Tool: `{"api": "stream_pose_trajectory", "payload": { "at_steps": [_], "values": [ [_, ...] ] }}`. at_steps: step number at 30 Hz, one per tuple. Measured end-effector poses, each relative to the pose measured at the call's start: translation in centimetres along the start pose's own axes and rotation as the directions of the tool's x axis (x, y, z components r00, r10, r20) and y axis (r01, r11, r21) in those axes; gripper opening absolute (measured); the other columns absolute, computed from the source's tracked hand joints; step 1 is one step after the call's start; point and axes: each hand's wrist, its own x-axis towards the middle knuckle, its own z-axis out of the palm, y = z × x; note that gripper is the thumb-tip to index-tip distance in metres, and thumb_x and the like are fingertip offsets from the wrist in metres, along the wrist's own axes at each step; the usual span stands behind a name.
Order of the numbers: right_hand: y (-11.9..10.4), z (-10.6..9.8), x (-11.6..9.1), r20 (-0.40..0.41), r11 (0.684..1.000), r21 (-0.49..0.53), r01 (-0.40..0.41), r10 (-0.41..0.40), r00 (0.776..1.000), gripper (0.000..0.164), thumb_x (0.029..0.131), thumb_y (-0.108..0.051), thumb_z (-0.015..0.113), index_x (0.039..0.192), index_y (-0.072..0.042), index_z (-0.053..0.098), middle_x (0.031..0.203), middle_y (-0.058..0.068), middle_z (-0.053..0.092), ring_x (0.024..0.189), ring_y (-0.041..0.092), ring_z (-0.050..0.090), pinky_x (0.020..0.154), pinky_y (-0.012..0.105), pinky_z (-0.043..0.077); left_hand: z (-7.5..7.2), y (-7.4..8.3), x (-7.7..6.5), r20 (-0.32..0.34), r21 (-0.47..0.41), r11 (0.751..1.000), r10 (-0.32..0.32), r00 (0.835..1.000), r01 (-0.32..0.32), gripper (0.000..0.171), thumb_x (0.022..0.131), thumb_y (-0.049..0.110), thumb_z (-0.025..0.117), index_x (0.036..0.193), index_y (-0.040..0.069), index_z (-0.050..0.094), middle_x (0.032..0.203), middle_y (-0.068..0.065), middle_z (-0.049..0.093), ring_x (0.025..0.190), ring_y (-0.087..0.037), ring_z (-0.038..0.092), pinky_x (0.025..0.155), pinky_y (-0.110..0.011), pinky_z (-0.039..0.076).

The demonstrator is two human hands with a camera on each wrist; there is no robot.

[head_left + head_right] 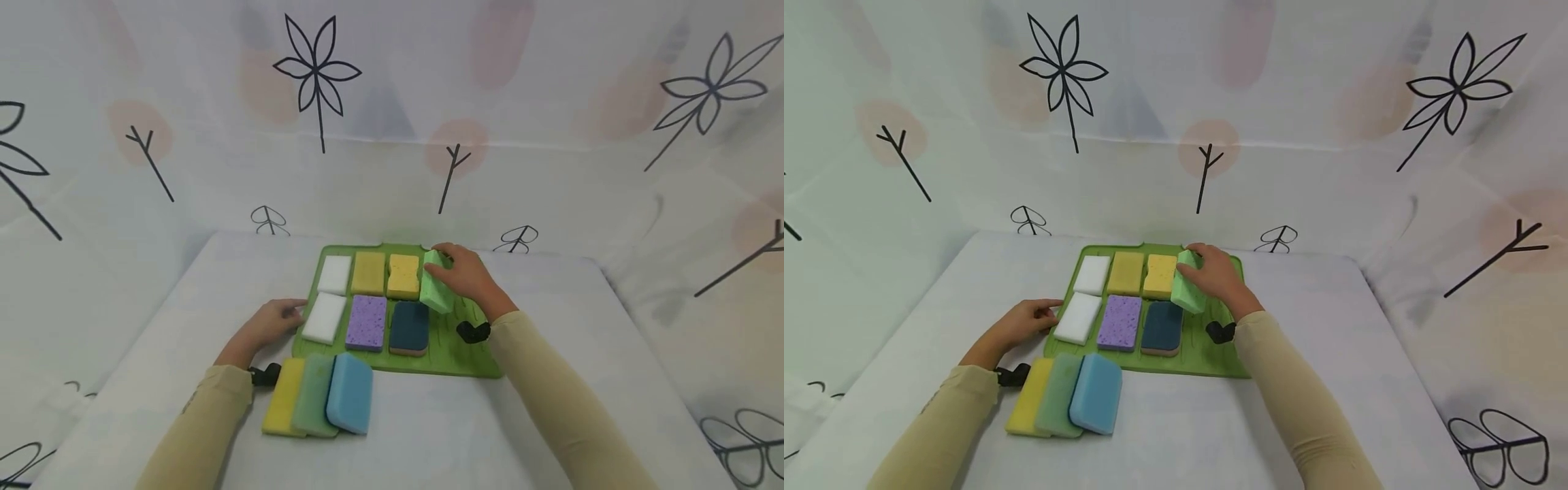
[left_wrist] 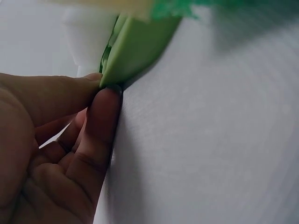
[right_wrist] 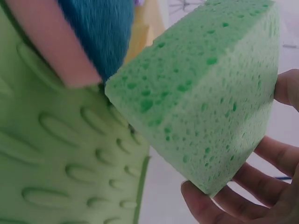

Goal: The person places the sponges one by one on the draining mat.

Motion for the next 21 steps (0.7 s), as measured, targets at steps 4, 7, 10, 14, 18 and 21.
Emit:
{"api": "stream_pose_trajectory", "payload": {
  "at_steps": [4,7,10,14,18,21],
  "values": [
    [0.7,0.0,0.8,0.007,1.0,-0.003,-0.025,0.025,1.0,0.06,0.095,-0.05,0.054,0.143,-0.015,0.046,0.148,0.014,0.044,0.133,0.037,0.043,0.104,0.056,0.039,0.0,0.0,0.0,-0.002,0.014,1.0,0.003,1.0,-0.003,0.049,0.093,0.022,0.061,0.139,0.009,0.052,0.1,-0.006,0.067,0.09,-0.017,0.059,0.084,-0.041,0.049],
    [1.2,0.0,1.3,0.018,0.999,-0.004,-0.037,0.037,0.999,0.061,0.094,-0.05,0.054,0.144,-0.015,0.045,0.149,0.014,0.043,0.136,0.037,0.041,0.105,0.056,0.037,0.2,-0.2,0.1,-0.004,0.011,1.0,-0.001,1.0,0.001,0.049,0.093,0.022,0.061,0.139,0.01,0.053,0.099,-0.005,0.066,0.088,-0.017,0.058,0.083,-0.039,0.049],
    [1.8,0.4,1.7,0.031,0.999,-0.005,-0.044,0.044,0.999,0.061,0.095,-0.048,0.055,0.144,-0.013,0.045,0.149,0.014,0.042,0.137,0.037,0.039,0.107,0.056,0.036,0.4,-0.3,0.1,0.001,0.004,1.0,-0.006,1.0,0.006,0.049,0.093,0.022,0.061,0.139,0.01,0.052,0.1,-0.005,0.066,0.088,-0.017,0.058,0.082,-0.038,0.048],
    [2.3,1.0,2.4,0.055,0.999,-0.013,-0.051,0.052,0.997,0.062,0.095,-0.046,0.054,0.145,-0.01,0.044,0.149,0.016,0.042,0.138,0.037,0.037,0.108,0.057,0.034,0.4,-0.2,-0.1,0.0,0.006,1.0,-0.007,1.0,0.007,0.048,0.093,0.021,0.061,0.139,0.01,0.053,0.099,-0.005,0.066,0.088,-0.017,0.058,0.082,-0.038,0.048],
    [2.7,1.4,3.2,0.073,0.996,-0.035,-0.077,0.079,0.994,0.063,0.095,-0.045,0.054,0.145,-0.009,0.042,0.15,0.017,0.04,0.139,0.039,0.035,0.109,0.057,0.033,0.2,-0.1,-0.2,-0.004,0.009,1.0,0.014,1.0,-0.014,0.048,0.093,0.02,0.06,0.139,0.009,0.052,0.099,-0.005,0.066,0.088,-0.017,0.058,0.084,-0.039,0.048],
    [3.1,1.7,3.9,0.087,0.993,-0.06,-0.106,0.111,0.99,0.064,0.095,-0.046,0.054,0.146,-0.009,0.041,0.151,0.018,0.038,0.14,0.039,0.033,0.11,0.057,0.032,0.0,-0.1,0.0,-0.004,0.01,0.999,0.031,1.0,-0.031,0.048,0.094,0.019,0.06,0.14,0.009,0.052,0.098,-0.005,0.066,0.089,-0.017,0.058,0.085,-0.04,0.048]
  ]
}}
